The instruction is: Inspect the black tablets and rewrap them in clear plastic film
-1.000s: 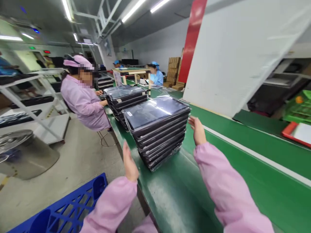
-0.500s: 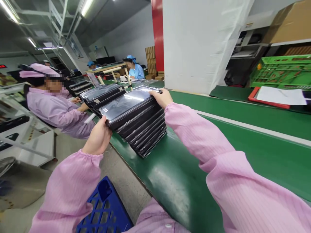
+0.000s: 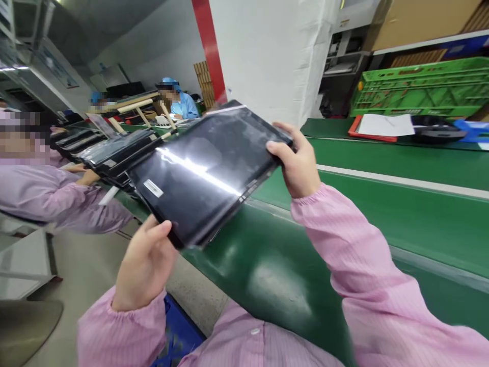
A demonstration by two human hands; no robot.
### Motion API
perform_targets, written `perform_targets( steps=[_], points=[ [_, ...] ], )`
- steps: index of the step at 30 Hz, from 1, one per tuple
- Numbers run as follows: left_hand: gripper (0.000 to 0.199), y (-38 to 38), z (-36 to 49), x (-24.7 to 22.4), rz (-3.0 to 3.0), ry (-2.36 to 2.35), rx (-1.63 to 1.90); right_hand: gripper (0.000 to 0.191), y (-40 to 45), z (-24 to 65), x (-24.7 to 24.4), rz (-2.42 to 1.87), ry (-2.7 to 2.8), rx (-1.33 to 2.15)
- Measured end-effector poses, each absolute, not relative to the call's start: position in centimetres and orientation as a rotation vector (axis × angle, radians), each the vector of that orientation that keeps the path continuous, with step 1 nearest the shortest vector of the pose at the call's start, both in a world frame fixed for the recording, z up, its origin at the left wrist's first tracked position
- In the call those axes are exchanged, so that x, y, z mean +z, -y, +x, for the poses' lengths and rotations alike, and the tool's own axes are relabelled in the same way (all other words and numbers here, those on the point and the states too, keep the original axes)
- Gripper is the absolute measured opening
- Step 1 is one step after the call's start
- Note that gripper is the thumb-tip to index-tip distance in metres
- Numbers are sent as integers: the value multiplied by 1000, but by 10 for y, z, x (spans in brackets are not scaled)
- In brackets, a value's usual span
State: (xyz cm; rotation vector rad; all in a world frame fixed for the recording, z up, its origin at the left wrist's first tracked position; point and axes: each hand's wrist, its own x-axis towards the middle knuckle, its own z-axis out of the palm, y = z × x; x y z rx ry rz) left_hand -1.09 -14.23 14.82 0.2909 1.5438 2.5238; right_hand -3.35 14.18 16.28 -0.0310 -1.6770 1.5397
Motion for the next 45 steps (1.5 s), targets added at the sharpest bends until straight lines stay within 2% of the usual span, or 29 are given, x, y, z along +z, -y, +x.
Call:
perform_targets(
  steps=[6, 10, 14, 18, 21, 24, 26, 28, 30, 31, 32, 33, 35, 36, 37, 43, 45],
  points=[
    [47, 92, 34, 60, 64, -1283, 1929, 51, -215, 66, 75, -492, 1668, 1748],
    [58, 53, 70, 6, 21, -1237, 1603, 42, -256, 97, 12, -719, 1688, 1781],
    [73, 21, 102, -28, 71, -1294, 1420, 36, -287, 117, -27, -867, 1747, 1719],
    [79, -6, 124, -46, 173, -1319, 1281, 23, -307, 142, -34, -919, 1915, 1595],
    [66, -13, 118, -43, 341, -1262, 1064, 14, -325, 152, -16, -884, 2112, 1459],
    [54, 15, 88, -14, 586, -1202, 949, 11, -346, 129, 22, -735, 2290, 1353],
    [43, 54, 61, 17, 748, -1306, 1113, 23, -348, 89, 52, -604, 2361, 1341],
    [33, 99, 33, 50, 812, -1504, 1502, 24, -331, 36, 78, -485, 2405, 1348],
    [18, 139, 3, 76, 768, -2006, 2307, 28, -290, -21, 100, -343, 2445, 1388],
    [18, 154, -13, 85, 533, -2237, 2758, 34, -264, -49, 109, -256, 2461, 1424],
    [27, 165, -30, 91, 449, -2308, 3003, 39, -235, -76, 117, -163, 2464, 1466],
    [33, 174, -47, 94, 365, -2355, 3102, 45, -206, -100, 124, -79, 2458, 1503],
    [22, 181, -79, 93, -56, -2322, 3089, 54, -153, -140, 136, 17, 2451, 1549],
    [11, 181, -94, 90, -144, -2196, 3024, 57, -132, -155, 140, 23, 2467, 1556],
    [9, 180, -106, 87, -147, -2086, 2931, 60, -115, -167, 143, 7, 2493, 1555],
    [24, 163, -128, 76, -16, -1866, 2922, 88, -87, -183, 147, -219, 2579, 1492],
    [24, 161, -125, 75, -45, -1800, 2977, 87, -84, -174, 148, -260, 2561, 1465]
  ],
)
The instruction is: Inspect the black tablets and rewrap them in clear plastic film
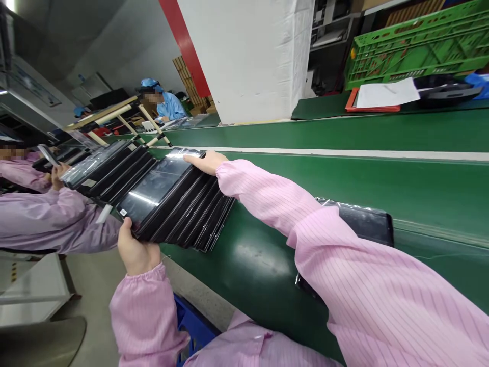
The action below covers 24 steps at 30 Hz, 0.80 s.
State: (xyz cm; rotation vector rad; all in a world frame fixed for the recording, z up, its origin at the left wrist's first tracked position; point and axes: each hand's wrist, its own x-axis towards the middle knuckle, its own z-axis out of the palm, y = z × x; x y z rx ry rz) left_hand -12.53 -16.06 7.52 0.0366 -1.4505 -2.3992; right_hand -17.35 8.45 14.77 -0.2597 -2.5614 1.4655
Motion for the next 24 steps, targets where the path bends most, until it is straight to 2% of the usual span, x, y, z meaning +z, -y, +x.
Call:
perform_targets(
  steps=[5, 7, 12, 15, 19, 21, 24],
  points=[
    [10, 162, -114, 82, -49, 1341, -2426, 51, -73, -150, 162, -277, 2506, 1409],
    [3, 160, -105, 91, -116, 1300, -2438, 44, -73, -144, 168, -247, 2440, 1434],
    [16, 136, -71, 132, -318, 1279, -2362, 39, -104, -112, 174, 16, 2122, 1676],
    [25, 111, -51, 143, -331, 1389, -2468, 33, -140, -76, 173, 108, 1964, 1691],
    [31, 89, -34, 111, -202, 1545, -2757, 28, -193, -32, 162, -28, 1960, 1648],
    [38, 84, -28, 78, -95, 1731, -2901, 29, -216, -17, 149, -139, 2165, 1581],
    [30, 81, -18, 28, 104, 1937, -2991, 38, -243, -7, 121, -261, 2628, 1394]
  ],
)
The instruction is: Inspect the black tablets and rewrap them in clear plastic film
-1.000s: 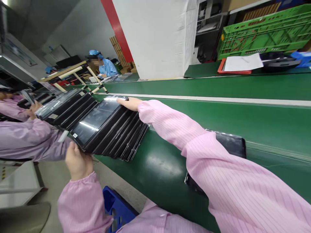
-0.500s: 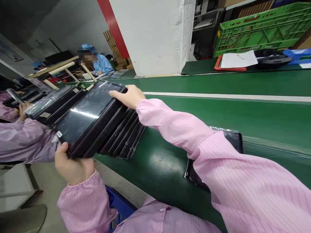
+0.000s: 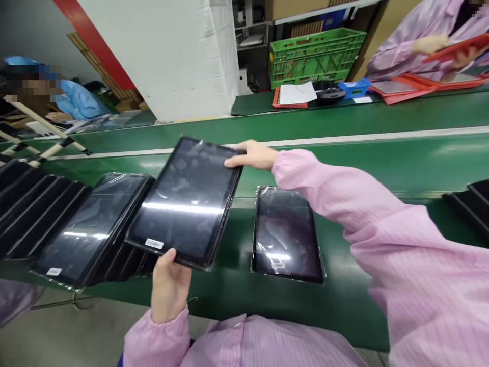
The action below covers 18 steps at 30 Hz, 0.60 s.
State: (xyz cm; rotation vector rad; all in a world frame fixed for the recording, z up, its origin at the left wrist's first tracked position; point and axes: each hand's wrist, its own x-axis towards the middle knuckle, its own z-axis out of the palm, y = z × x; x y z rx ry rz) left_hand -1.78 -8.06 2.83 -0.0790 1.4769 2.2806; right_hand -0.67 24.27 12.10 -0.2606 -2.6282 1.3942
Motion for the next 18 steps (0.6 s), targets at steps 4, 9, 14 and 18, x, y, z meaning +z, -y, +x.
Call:
perform_targets(
  steps=[4, 9, 14, 18],
  points=[
    [30, 76, 6, -17, -204, -1523, 2134, 46, -261, -16, 78, -268, 2955, 1365],
    [49, 76, 34, -49, -251, -1627, 1731, 46, -264, -35, 35, -338, 3224, 1327],
    [58, 83, 29, -57, -145, -1732, 1433, 58, -266, -31, 19, -418, 3378, 1263],
    [63, 88, 23, -53, -48, -1804, 1217, 58, -266, -24, 19, -391, 3392, 1253]
  ],
)
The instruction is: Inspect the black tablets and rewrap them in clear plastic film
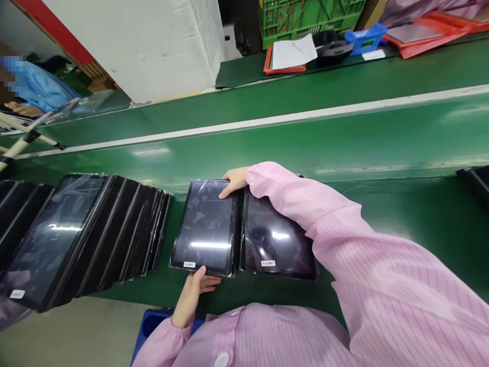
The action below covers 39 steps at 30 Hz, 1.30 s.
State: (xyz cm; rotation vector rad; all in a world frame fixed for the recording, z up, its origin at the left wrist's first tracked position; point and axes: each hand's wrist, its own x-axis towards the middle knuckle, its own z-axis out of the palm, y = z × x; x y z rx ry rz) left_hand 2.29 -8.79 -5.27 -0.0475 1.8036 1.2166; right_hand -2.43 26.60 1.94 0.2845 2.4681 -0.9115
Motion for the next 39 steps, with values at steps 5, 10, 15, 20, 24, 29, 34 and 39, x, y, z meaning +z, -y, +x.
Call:
perform_targets(
  steps=[5, 10, 15, 20, 24, 29, 34, 39],
  points=[
    [66, 90, 31, -47, 28, -1890, 1111, 55, -264, -24, 20, 271, -2434, -927],
    [66, 91, 39, -42, 82, -1899, 1112, 54, -261, -22, 22, 268, -2447, -925],
    [60, 97, 36, -42, 163, -1890, 1076, 51, -255, -19, 25, 283, -2495, -867],
    [59, 106, 19, -36, 384, -2021, 758, 54, -248, -17, 23, 258, -2569, -854],
    [52, 114, -5, -20, 559, -1982, 516, 65, -243, -15, 15, 317, -2656, -744],
    [34, 141, -36, -10, 737, -1841, 717, 79, -229, 4, 19, 372, -2867, -519],
    [39, 162, -48, -40, 826, -2254, 1606, 85, -227, 67, 43, 543, -3174, -447],
    [102, 152, -42, -78, 979, -2216, 1326, 80, -247, 121, 28, 1408, -2888, -321]
  ],
)
